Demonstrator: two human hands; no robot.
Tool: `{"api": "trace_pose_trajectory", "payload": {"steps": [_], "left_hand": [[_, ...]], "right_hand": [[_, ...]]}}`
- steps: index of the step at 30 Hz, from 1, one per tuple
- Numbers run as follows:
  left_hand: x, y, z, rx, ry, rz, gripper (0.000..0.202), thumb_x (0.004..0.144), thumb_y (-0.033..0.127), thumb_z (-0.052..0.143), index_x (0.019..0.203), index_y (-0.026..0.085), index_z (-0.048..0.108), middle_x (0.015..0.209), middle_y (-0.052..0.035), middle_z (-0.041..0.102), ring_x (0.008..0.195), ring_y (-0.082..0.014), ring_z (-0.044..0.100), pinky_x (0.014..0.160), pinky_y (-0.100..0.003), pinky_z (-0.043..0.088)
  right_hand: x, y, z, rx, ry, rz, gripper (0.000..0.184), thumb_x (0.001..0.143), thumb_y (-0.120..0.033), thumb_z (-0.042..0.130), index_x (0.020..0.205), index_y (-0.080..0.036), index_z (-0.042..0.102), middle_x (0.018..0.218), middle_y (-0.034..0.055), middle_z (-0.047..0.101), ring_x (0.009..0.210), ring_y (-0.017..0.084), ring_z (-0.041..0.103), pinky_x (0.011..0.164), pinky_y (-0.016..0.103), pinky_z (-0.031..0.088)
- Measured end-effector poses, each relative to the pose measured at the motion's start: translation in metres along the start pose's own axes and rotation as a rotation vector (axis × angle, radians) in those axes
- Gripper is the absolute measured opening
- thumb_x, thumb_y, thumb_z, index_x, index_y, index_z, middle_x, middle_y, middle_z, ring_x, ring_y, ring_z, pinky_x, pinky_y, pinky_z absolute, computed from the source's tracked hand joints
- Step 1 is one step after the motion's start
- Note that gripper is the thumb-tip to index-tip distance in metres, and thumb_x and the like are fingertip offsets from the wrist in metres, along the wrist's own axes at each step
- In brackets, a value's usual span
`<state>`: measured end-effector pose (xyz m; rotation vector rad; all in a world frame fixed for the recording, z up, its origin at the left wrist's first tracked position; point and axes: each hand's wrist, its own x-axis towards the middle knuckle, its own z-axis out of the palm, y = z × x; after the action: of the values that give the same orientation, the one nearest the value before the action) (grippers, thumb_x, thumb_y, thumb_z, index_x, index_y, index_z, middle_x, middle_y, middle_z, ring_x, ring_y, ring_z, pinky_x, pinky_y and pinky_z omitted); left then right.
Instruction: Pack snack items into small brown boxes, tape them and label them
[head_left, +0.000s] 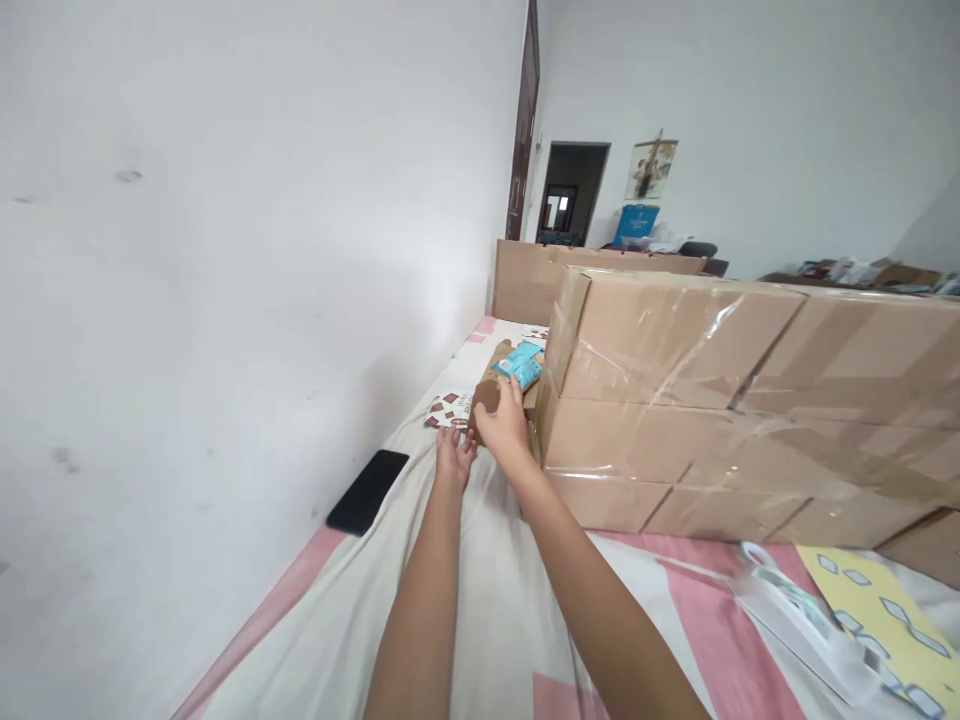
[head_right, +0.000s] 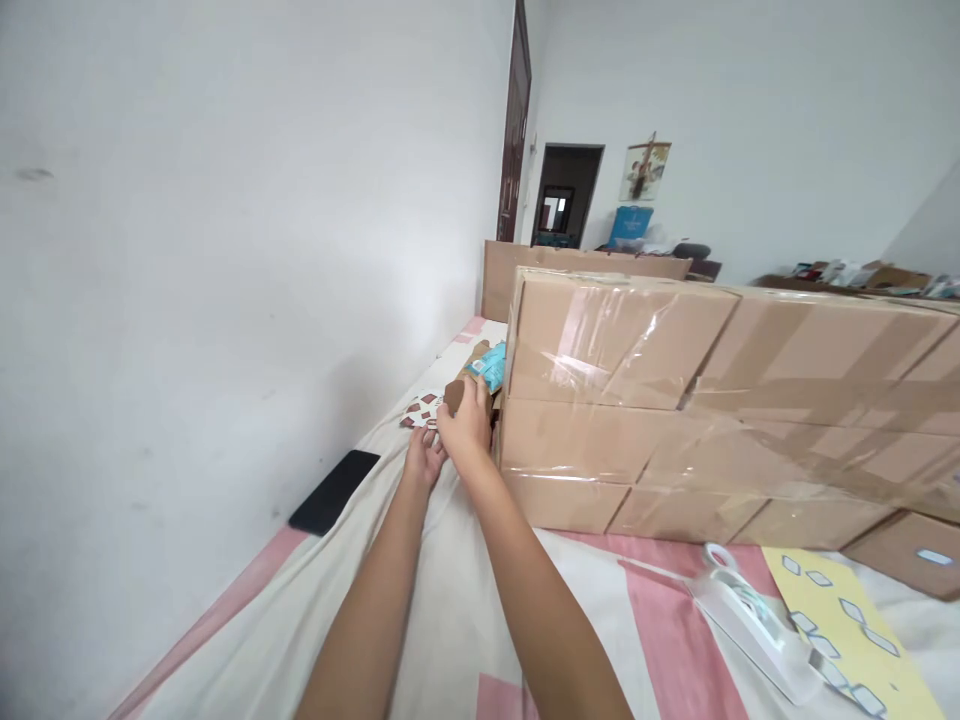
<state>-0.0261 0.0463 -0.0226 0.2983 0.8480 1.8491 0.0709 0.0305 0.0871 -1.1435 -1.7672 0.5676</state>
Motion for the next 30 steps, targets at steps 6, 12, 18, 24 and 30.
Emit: {"api": "trace_pose_trajectory", "payload": {"steps": [6, 12, 18, 24, 30], "left_hand": [[0.03, -0.019, -0.01, 0.091, 0.035, -0.007, 0.04, 0.095, 0.039, 0.064, 0.128, 0.018, 0.059, 0.123, -0.0092, 0.064, 0.101, -0.0207, 0.065, 0.084, -0.041, 0.059], [0.029, -0.025, -0.01, 0.249, 0.116, 0.092, 0.037, 0.096, 0.042, 0.062, 0.123, 0.016, 0.061, 0.115, -0.0081, 0.066, 0.094, -0.0186, 0.066, 0.08, -0.038, 0.06], [0.01, 0.011, -0.023, 0.448, 0.306, 0.393, 0.036, 0.096, 0.043, 0.062, 0.12, 0.017, 0.063, 0.122, -0.009, 0.065, 0.107, -0.0223, 0.065, 0.092, -0.045, 0.057], [-0.027, 0.079, -0.023, 0.722, 0.224, 0.654, 0.037, 0.096, 0.045, 0.06, 0.12, 0.017, 0.064, 0.129, -0.0104, 0.064, 0.121, -0.0256, 0.059, 0.107, -0.052, 0.046], [-0.134, 0.133, -0.007, 1.203, -0.035, 0.73, 0.038, 0.077, 0.05, 0.077, 0.108, 0.028, 0.075, 0.12, -0.0102, 0.073, 0.126, -0.0374, 0.056, 0.119, -0.064, 0.018]], "right_hand": [[0.003, 0.023, 0.02, -0.037, 0.127, 0.056, 0.058, 0.082, -0.028, 0.062, 0.139, -0.021, 0.05, 0.138, 0.0168, 0.044, 0.111, 0.034, 0.059, 0.095, 0.051, 0.049], [-0.003, 0.037, 0.037, 0.139, 0.166, -0.147, 0.01, 0.085, -0.018, 0.052, 0.076, -0.023, 0.051, 0.097, 0.0056, 0.049, 0.087, 0.021, 0.054, 0.082, 0.034, 0.049], [-0.037, 0.019, 0.009, 0.179, 0.058, -0.337, 0.018, 0.093, -0.026, 0.052, 0.076, -0.024, 0.048, 0.096, 0.0059, 0.053, 0.096, 0.022, 0.055, 0.088, 0.035, 0.047], [-0.086, -0.01, -0.049, 0.471, 0.061, -0.24, 0.014, 0.093, -0.032, 0.06, 0.086, -0.025, 0.05, 0.09, 0.0024, 0.052, 0.086, 0.02, 0.053, 0.08, 0.033, 0.045], [-0.148, 0.003, -0.132, 0.891, -0.098, 0.007, 0.023, 0.087, -0.031, 0.069, 0.099, -0.027, 0.049, 0.088, -0.0014, 0.049, 0.069, 0.014, 0.044, 0.065, 0.026, 0.04]]}}
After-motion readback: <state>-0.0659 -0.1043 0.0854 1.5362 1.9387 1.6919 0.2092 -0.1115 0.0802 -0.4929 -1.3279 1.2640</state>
